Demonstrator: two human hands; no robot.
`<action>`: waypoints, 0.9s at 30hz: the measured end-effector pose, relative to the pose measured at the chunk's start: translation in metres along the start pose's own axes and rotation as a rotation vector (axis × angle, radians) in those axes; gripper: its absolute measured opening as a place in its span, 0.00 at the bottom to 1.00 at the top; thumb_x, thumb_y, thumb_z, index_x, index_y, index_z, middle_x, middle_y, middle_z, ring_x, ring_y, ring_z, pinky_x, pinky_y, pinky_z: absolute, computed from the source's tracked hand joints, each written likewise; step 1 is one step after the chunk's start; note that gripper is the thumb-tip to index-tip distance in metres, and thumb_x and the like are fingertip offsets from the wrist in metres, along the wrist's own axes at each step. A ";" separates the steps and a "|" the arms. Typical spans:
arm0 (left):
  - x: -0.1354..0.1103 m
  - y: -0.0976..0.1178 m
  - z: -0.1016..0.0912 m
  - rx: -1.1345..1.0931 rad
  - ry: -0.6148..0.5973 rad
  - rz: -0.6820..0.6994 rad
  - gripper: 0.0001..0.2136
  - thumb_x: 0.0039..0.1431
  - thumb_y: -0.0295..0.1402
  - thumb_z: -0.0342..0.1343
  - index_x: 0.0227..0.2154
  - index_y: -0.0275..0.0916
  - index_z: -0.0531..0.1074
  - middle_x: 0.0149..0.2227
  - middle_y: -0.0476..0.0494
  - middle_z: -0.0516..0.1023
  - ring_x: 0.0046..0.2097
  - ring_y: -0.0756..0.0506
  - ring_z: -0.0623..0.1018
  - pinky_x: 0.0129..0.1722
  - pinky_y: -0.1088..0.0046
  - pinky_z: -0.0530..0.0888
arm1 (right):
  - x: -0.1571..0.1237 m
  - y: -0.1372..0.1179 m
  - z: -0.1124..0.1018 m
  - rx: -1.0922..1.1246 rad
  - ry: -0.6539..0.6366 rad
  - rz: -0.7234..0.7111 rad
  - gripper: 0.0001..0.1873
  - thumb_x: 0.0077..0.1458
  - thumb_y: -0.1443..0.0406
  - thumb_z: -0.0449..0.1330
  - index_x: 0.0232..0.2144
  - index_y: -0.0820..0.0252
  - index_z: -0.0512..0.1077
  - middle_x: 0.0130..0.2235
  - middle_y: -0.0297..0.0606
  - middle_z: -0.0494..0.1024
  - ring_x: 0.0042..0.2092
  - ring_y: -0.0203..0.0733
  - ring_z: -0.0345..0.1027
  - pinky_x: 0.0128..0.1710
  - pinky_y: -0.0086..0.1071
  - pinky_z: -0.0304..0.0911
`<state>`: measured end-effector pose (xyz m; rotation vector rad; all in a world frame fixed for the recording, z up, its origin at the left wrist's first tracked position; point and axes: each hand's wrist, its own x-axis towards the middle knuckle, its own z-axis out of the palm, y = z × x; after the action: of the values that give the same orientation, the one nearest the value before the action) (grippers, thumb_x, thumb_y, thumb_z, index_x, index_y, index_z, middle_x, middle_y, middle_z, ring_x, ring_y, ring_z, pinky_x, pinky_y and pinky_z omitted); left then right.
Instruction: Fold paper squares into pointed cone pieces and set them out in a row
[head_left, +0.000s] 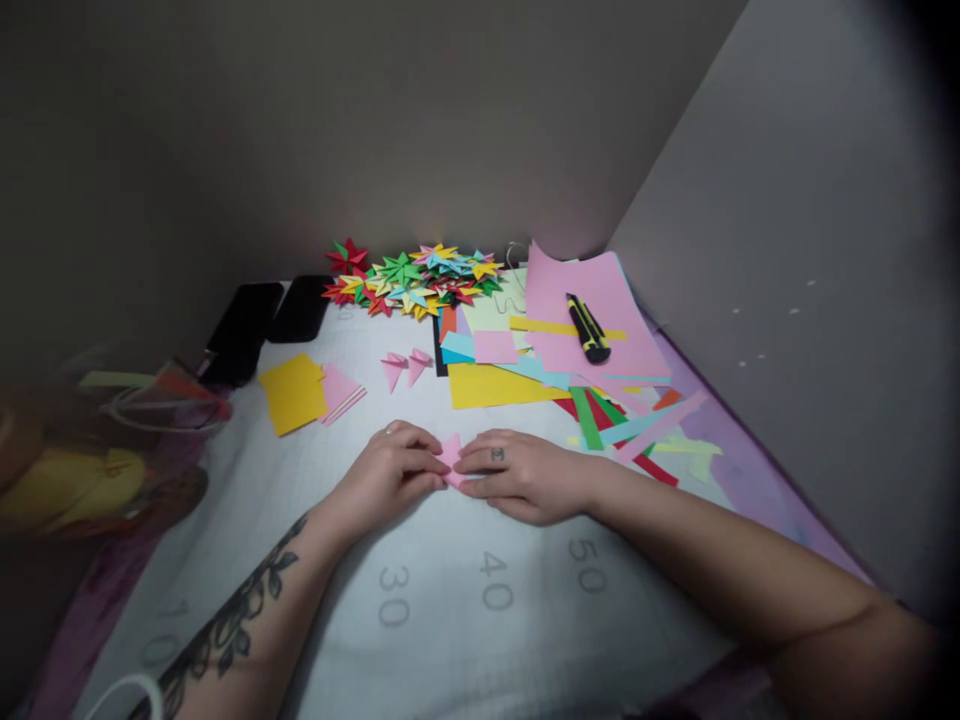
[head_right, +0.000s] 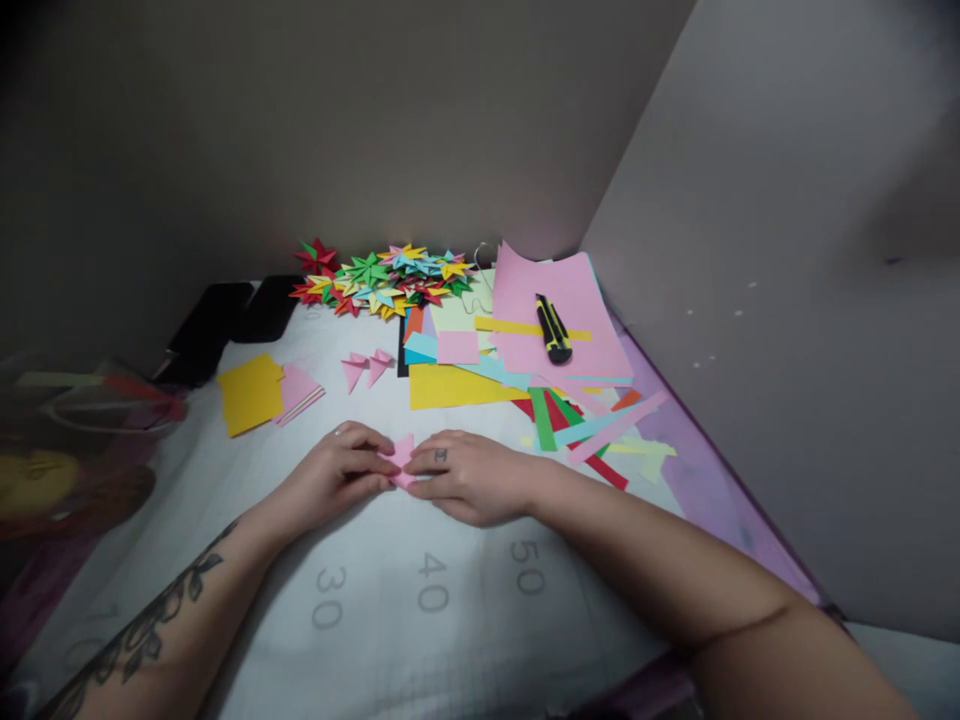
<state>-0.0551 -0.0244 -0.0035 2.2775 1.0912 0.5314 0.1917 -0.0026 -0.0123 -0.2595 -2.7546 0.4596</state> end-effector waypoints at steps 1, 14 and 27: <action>0.000 0.001 -0.001 -0.007 -0.004 0.000 0.08 0.58 0.37 0.56 0.35 0.46 0.79 0.40 0.43 0.77 0.44 0.44 0.72 0.46 0.64 0.67 | -0.001 0.001 0.000 0.012 0.000 -0.007 0.17 0.56 0.69 0.56 0.48 0.59 0.71 0.51 0.45 0.74 0.54 0.45 0.63 0.53 0.45 0.62; 0.003 -0.003 -0.010 -0.010 0.009 0.005 0.09 0.60 0.31 0.52 0.32 0.43 0.78 0.37 0.44 0.78 0.43 0.45 0.72 0.46 0.65 0.66 | -0.001 0.003 0.003 0.023 -0.060 0.061 0.19 0.59 0.68 0.53 0.53 0.60 0.68 0.57 0.45 0.69 0.61 0.44 0.58 0.57 0.46 0.55; 0.008 0.003 -0.001 0.105 0.047 -0.162 0.08 0.58 0.30 0.49 0.28 0.39 0.73 0.35 0.44 0.75 0.41 0.45 0.70 0.44 0.65 0.65 | 0.004 0.000 -0.007 0.016 -0.142 0.073 0.16 0.60 0.66 0.53 0.50 0.57 0.70 0.57 0.43 0.68 0.59 0.44 0.58 0.58 0.46 0.54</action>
<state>-0.0493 -0.0191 -0.0003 2.2491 1.3423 0.4749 0.1902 0.0000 -0.0050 -0.3369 -2.8856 0.5389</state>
